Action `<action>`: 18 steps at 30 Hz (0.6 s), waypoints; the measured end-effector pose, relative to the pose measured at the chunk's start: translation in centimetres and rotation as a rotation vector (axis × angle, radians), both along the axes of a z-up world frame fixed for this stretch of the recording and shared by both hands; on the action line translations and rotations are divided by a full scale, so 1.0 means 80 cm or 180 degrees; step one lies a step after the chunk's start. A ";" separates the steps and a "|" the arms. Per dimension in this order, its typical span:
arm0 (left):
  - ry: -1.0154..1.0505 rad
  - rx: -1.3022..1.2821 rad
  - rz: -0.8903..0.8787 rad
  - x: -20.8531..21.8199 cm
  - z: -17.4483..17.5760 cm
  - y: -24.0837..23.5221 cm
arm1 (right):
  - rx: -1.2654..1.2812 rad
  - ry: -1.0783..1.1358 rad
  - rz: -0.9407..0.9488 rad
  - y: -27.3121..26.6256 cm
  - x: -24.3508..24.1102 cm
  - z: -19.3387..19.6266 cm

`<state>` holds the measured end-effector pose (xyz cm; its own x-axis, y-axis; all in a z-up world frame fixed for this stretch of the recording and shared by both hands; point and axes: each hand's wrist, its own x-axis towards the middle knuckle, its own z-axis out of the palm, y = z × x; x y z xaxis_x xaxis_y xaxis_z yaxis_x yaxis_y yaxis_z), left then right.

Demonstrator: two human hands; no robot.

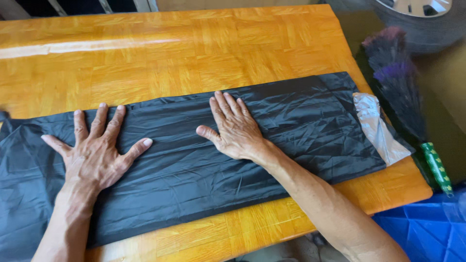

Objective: The person folds a black garment on a wooden table. They smooth the fabric with their hands, use a feather duster to brush the surface, and fold the garment into a compact rectangle.

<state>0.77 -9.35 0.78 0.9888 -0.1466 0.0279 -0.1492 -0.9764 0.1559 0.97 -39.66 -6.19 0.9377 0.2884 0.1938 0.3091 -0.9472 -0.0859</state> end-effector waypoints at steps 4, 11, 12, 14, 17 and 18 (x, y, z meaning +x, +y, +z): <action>-0.0060 -0.0001 -0.0051 0.003 -0.001 -0.002 | -0.0138 -0.0057 -0.0401 -0.053 0.003 0.008; 0.0205 0.0033 0.0182 0.006 -0.005 -0.005 | -0.0070 0.0670 -0.1375 -0.134 -0.009 0.051; 0.0213 0.0039 0.0228 0.006 -0.006 -0.004 | -0.0041 0.0780 -0.1488 -0.144 -0.011 0.057; 0.0232 0.0077 0.0193 0.005 -0.003 -0.006 | 0.0016 0.0904 -0.1656 -0.163 -0.017 0.068; 0.0283 0.0125 0.0199 0.004 0.005 -0.011 | 0.0121 0.1079 -0.1950 -0.190 -0.025 0.082; 0.0320 0.0133 0.0241 0.003 0.007 -0.013 | 0.0164 0.1135 -0.2075 -0.198 -0.029 0.086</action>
